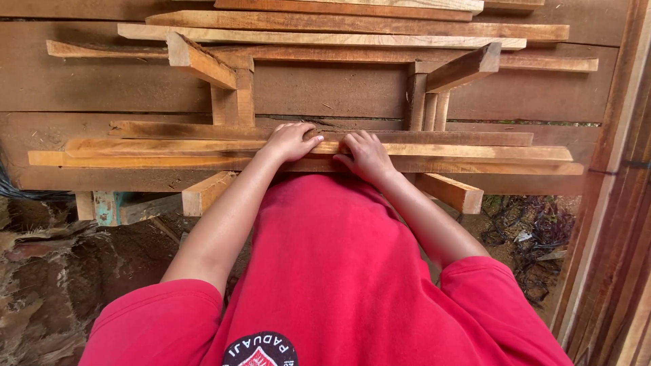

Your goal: Untying a bundle of wood planks and organizing them on a storage rack.

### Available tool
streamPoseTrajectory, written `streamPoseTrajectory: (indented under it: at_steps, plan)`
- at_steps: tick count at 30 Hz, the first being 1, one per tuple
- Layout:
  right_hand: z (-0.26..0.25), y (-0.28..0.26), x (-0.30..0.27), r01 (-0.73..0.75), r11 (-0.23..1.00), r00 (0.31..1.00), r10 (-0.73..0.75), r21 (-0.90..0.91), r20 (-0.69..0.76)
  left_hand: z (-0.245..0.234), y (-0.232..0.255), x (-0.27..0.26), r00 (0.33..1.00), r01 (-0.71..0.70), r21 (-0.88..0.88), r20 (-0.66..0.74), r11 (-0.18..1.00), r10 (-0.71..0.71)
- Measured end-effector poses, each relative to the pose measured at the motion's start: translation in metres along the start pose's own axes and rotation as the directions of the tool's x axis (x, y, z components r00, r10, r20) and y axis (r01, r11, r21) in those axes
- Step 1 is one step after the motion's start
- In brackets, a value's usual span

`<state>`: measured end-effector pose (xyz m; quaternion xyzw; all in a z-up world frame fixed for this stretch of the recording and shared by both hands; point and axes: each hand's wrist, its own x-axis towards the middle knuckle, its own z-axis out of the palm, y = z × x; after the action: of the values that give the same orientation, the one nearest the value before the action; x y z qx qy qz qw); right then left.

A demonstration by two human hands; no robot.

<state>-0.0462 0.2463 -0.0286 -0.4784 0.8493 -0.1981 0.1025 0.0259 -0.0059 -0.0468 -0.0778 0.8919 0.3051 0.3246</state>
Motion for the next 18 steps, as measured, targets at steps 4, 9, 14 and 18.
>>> streamPoseTrajectory:
  at_steps: [4, 9, 14, 18]
  plan:
    - [0.014, 0.004, -0.001, 0.022, 0.997, 0.999, -0.025, -0.073, -0.040, -0.008, 0.003, -0.002, 1.000, 0.018, 0.010, 0.023, 1.000, -0.018]
    - [0.017, 0.005, -0.001, 0.049, 0.999, 0.998, -0.050, -0.013, -0.046, -0.017, 0.009, -0.009, 0.999, 0.015, 0.005, 0.045, 1.000, -0.015]
    - [0.005, -0.004, 0.003, -0.021, 0.999, 0.999, 0.023, -0.027, 0.041, -0.012, 0.005, -0.001, 0.998, 0.037, 0.007, 0.052, 0.999, -0.038]
    - [0.002, 0.003, 0.003, -0.046, 0.998, 0.984, 0.052, -0.040, 0.170, -0.039, 0.027, -0.011, 0.992, 0.078, -0.004, 0.097, 0.997, -0.078]
